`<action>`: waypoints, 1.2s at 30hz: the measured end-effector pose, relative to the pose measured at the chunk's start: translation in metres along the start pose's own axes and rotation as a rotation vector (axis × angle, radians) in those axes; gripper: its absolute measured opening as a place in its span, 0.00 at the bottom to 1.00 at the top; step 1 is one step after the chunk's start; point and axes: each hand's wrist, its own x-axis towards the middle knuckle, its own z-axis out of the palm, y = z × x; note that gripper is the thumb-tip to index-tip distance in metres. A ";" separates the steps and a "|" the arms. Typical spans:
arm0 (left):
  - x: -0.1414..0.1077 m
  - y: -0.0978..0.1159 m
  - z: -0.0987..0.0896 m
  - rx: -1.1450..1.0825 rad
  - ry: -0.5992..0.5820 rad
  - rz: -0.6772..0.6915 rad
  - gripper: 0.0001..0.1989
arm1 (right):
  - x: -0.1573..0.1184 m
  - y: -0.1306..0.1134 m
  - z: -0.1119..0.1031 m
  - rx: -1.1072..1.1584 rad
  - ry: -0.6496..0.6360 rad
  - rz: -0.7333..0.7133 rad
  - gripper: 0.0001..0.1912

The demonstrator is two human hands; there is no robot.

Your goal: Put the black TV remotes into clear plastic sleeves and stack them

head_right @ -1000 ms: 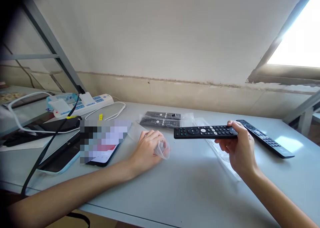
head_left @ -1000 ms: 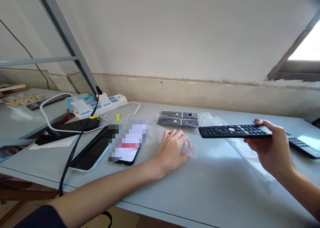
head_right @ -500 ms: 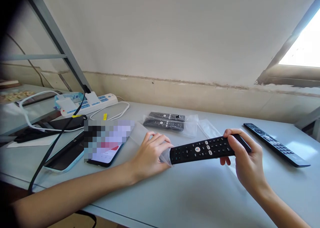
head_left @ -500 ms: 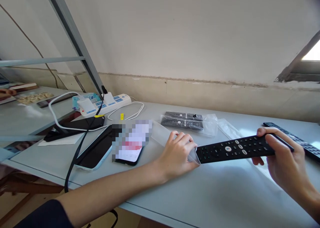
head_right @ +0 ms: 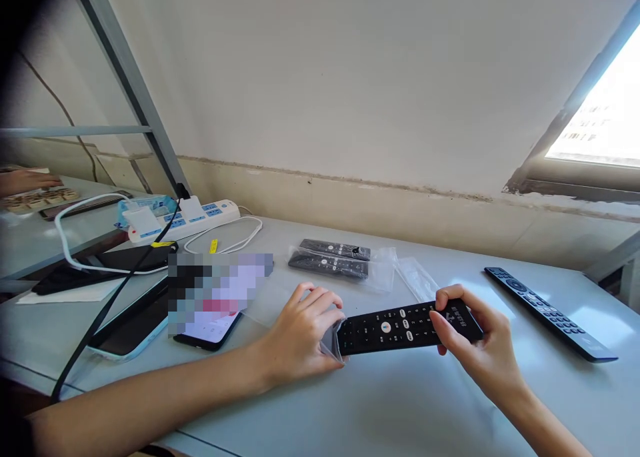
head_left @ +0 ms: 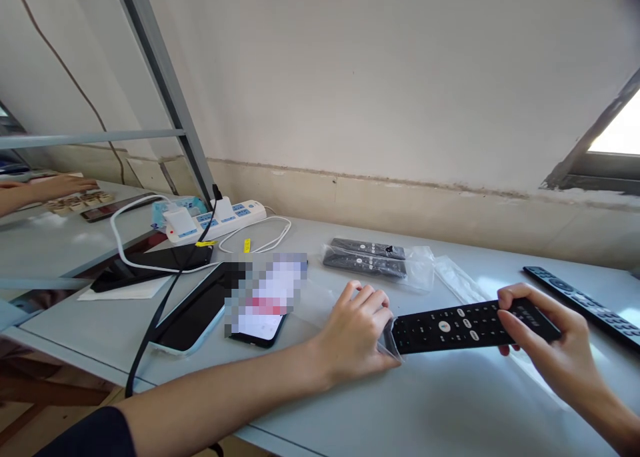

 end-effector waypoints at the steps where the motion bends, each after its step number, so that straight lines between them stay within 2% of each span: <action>1: 0.000 0.000 -0.001 0.010 -0.002 0.002 0.20 | -0.002 -0.001 0.001 -0.011 0.018 0.024 0.15; 4: 0.002 -0.001 -0.003 0.038 -0.024 0.001 0.21 | -0.008 0.000 0.002 -0.052 0.076 0.050 0.16; 10: 0.004 -0.002 -0.004 0.080 -0.060 -0.005 0.21 | -0.003 0.020 -0.010 -0.171 -0.143 -0.157 0.14; 18: 0.003 0.001 -0.003 0.054 -0.087 -0.005 0.20 | -0.001 0.019 -0.007 -0.181 -0.165 -0.226 0.12; 22: 0.002 0.000 -0.001 0.037 -0.111 0.003 0.20 | 0.002 0.026 -0.008 -0.227 -0.274 -0.291 0.11; 28: 0.003 0.000 -0.002 0.025 -0.137 0.020 0.22 | 0.002 0.021 -0.006 -0.244 -0.307 -0.396 0.09; 33: 0.004 0.002 -0.002 0.007 -0.150 -0.013 0.21 | -0.008 0.013 -0.001 -0.201 -0.266 -0.318 0.12; 36: 0.005 0.001 -0.001 -0.008 -0.150 -0.020 0.21 | -0.010 0.018 -0.001 -0.239 -0.380 -0.324 0.10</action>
